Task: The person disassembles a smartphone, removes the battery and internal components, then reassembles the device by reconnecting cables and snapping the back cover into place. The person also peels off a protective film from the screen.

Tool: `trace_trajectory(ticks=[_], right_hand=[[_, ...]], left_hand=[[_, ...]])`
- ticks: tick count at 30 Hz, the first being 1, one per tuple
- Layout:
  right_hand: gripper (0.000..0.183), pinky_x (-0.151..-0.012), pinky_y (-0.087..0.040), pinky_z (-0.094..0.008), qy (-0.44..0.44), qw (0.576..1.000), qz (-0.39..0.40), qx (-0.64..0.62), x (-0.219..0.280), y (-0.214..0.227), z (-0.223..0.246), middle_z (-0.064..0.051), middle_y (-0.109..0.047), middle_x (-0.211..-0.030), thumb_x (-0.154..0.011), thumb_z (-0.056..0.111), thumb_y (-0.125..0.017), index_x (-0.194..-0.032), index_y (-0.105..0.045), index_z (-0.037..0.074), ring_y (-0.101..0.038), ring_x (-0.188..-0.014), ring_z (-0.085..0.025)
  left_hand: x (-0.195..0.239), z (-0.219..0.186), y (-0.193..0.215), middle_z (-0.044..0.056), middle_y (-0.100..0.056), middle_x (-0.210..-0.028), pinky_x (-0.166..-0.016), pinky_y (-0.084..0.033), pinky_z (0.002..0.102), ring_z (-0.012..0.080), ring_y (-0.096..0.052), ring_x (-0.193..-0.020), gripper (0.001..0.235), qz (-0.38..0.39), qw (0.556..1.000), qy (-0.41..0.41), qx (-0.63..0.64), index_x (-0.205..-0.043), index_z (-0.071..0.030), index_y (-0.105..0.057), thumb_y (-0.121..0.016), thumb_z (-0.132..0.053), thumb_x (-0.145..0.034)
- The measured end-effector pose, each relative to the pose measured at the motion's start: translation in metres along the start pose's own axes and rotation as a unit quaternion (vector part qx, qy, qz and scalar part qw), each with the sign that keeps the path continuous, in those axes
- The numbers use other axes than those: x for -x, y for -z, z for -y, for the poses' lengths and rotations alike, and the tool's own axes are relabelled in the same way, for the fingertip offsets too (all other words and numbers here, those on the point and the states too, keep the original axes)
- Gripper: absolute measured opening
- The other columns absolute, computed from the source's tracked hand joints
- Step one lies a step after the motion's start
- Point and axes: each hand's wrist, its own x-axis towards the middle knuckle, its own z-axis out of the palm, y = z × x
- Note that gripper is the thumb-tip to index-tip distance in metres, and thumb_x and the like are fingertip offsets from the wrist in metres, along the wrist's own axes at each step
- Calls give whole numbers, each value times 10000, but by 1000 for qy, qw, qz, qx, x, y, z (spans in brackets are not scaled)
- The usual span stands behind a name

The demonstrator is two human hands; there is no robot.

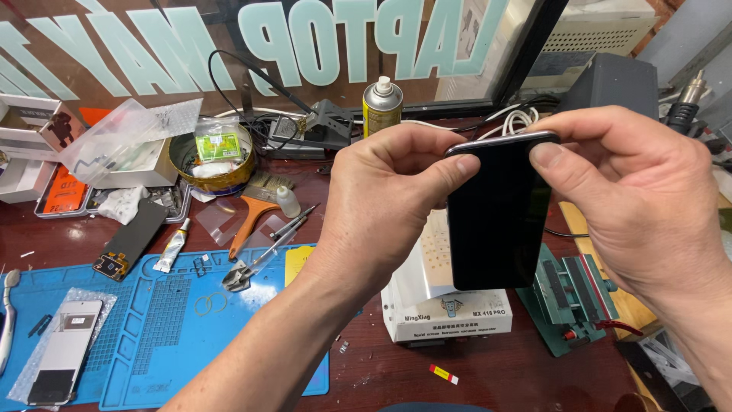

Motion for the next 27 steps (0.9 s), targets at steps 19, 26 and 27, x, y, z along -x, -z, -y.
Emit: trace_trajectory(ticks=[19,26,27], right_hand=[[288,-785,-607,-426,-412,889,69,-186,-26,-26,-26,-55,-740,-1067,-957,269,-594,-1181,-687,112,-710,-939,-195],[258,-730,-597,-418,-274,943,75,172,-6,-42,-17,-145,-772,-918,-896,237,-720,-1074,-740,52,-743,-784,-238],[260,-751,-596,-401,-209,930,63,296,-2,-43,-19,-162,-777,-865,-906,269,-745,-1050,-744,53,-760,-755,-246]], left_hand=[[-49,62,13,85,-720,-982,-642,-612,371,186,-685,-759,345,-90,958,221,160,-1221,-5,-679,-703,-16,-876],[-42,61,-20,66,-690,-1028,-653,-534,371,165,-637,-830,378,-113,964,239,-13,-1195,-30,-642,-701,-299,-937],[-41,63,-27,57,-685,-1041,-685,-552,375,157,-646,-858,402,-93,962,256,19,-1205,-50,-617,-693,-346,-944]])
